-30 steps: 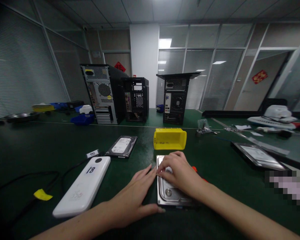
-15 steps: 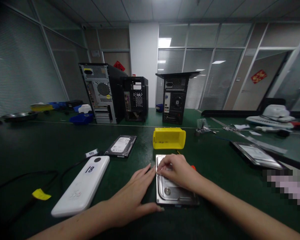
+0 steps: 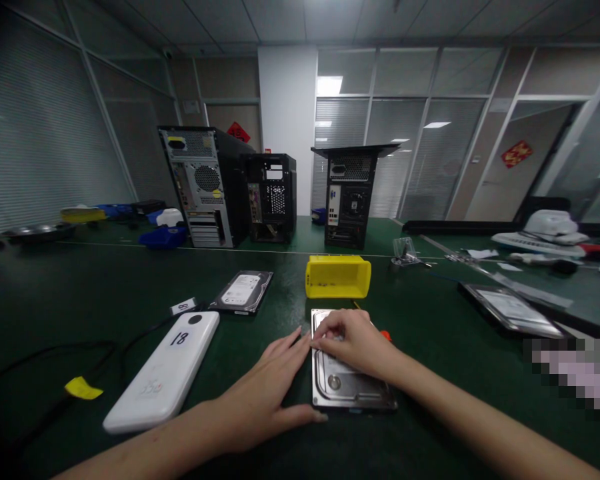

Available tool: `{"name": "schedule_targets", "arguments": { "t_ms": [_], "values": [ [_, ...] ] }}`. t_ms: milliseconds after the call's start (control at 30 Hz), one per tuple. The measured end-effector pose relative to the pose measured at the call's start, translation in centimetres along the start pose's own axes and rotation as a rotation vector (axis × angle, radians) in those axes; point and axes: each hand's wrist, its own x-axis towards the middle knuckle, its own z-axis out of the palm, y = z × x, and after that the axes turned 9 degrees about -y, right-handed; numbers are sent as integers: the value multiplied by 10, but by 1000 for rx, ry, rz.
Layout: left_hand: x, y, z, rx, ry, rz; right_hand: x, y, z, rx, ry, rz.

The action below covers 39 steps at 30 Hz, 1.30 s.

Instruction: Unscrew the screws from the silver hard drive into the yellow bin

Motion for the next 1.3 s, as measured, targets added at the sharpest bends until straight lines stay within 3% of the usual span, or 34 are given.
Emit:
{"name": "schedule_targets", "arguments": {
  "t_ms": [867, 1300],
  "values": [
    [1, -3, 3, 19, 27, 16, -12, -2, 2, -293, 53, -125],
    [2, -2, 3, 9, 39, 39, -4, -16, -5, -527, -36, -295]
  ]
}}
